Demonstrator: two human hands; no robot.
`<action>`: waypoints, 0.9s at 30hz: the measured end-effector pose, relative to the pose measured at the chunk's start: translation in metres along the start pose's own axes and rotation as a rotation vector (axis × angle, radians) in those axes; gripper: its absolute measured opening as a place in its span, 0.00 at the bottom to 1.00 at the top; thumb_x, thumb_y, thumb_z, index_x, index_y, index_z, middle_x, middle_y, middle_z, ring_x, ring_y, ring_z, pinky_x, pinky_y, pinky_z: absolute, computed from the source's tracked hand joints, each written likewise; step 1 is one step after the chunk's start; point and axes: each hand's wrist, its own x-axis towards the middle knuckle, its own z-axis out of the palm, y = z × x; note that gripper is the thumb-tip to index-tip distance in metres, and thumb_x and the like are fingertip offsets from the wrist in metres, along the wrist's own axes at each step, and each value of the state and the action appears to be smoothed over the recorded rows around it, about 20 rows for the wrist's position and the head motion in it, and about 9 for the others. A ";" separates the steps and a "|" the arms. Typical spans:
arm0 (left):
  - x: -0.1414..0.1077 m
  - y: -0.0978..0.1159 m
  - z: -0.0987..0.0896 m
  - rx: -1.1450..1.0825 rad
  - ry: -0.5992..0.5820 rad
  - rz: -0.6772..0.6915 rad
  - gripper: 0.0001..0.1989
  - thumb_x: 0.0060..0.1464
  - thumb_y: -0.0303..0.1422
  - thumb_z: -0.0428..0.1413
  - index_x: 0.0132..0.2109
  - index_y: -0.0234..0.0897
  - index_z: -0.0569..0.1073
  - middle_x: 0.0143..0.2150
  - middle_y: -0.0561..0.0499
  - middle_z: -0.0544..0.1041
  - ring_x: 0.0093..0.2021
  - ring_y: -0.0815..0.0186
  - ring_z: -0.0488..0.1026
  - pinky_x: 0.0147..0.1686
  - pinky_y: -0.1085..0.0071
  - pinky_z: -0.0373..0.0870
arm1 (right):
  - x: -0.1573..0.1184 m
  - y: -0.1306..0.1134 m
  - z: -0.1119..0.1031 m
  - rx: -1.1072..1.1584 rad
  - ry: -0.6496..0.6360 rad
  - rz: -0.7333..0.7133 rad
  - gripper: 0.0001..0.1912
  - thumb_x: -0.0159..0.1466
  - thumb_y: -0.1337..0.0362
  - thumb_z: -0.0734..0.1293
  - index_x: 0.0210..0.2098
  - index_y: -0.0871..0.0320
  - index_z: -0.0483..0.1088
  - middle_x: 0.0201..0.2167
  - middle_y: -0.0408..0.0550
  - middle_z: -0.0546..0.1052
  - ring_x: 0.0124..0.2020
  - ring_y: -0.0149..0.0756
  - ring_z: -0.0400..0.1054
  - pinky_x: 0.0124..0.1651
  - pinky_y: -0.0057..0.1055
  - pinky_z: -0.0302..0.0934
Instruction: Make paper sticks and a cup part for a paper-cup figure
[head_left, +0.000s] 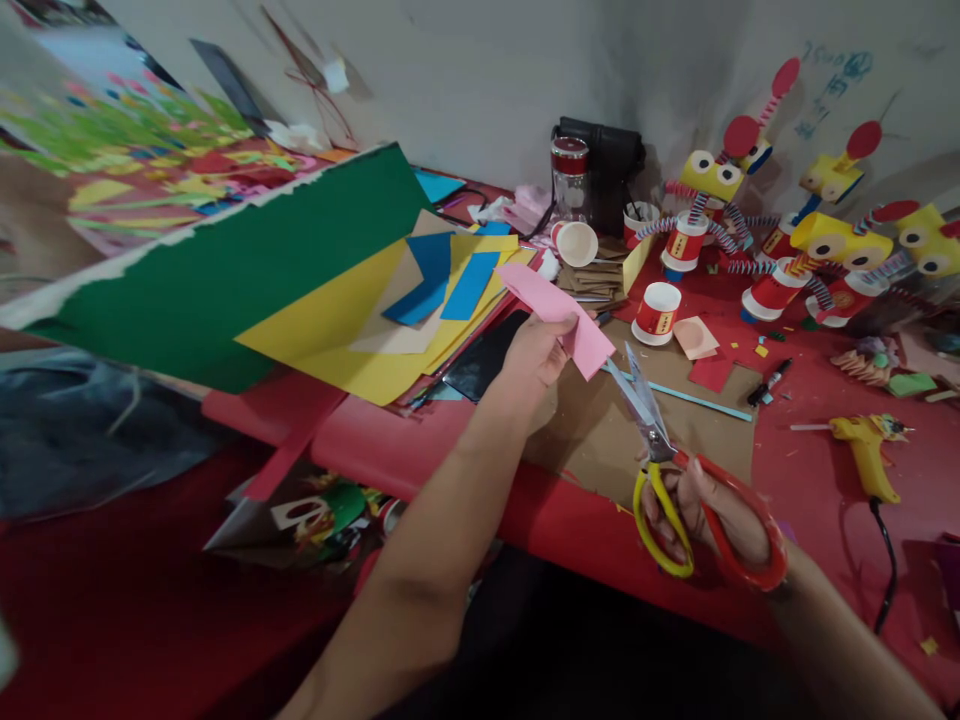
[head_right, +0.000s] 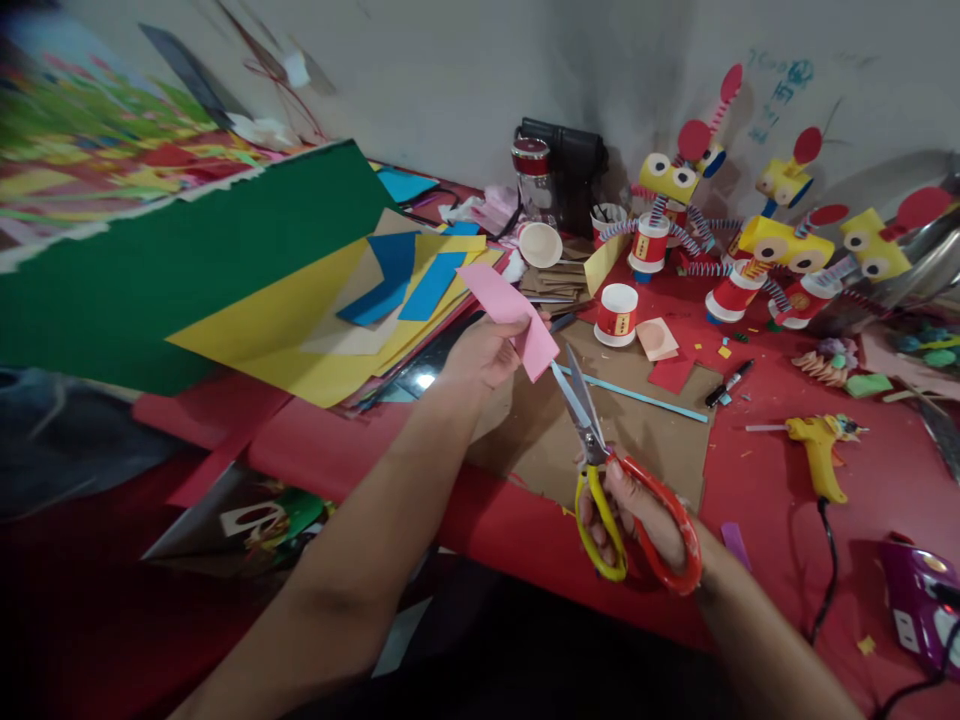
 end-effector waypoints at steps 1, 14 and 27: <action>-0.001 0.001 0.001 -0.001 -0.001 -0.003 0.14 0.50 0.20 0.58 0.45 0.34 0.76 0.35 0.44 0.83 0.44 0.55 0.80 0.44 0.59 0.79 | 0.000 0.000 0.000 0.001 0.008 0.007 0.34 0.61 0.32 0.60 0.48 0.55 0.64 0.23 0.40 0.68 0.19 0.28 0.59 0.20 0.25 0.54; -0.006 0.010 0.004 -0.046 0.029 0.013 0.09 0.53 0.16 0.54 0.37 0.32 0.73 0.28 0.48 0.81 0.43 0.60 0.80 0.48 0.64 0.74 | -0.005 0.007 0.001 0.050 0.076 -0.012 0.27 0.64 0.39 0.63 0.47 0.55 0.63 0.32 0.43 0.71 0.21 0.25 0.61 0.21 0.24 0.57; -0.010 0.005 0.000 0.039 -0.136 0.052 0.17 0.46 0.23 0.64 0.44 0.40 0.73 0.30 0.52 0.81 0.46 0.57 0.77 0.47 0.60 0.72 | -0.002 0.003 -0.001 0.008 0.045 -0.014 0.28 0.64 0.38 0.61 0.48 0.56 0.63 0.26 0.41 0.69 0.20 0.26 0.60 0.20 0.24 0.57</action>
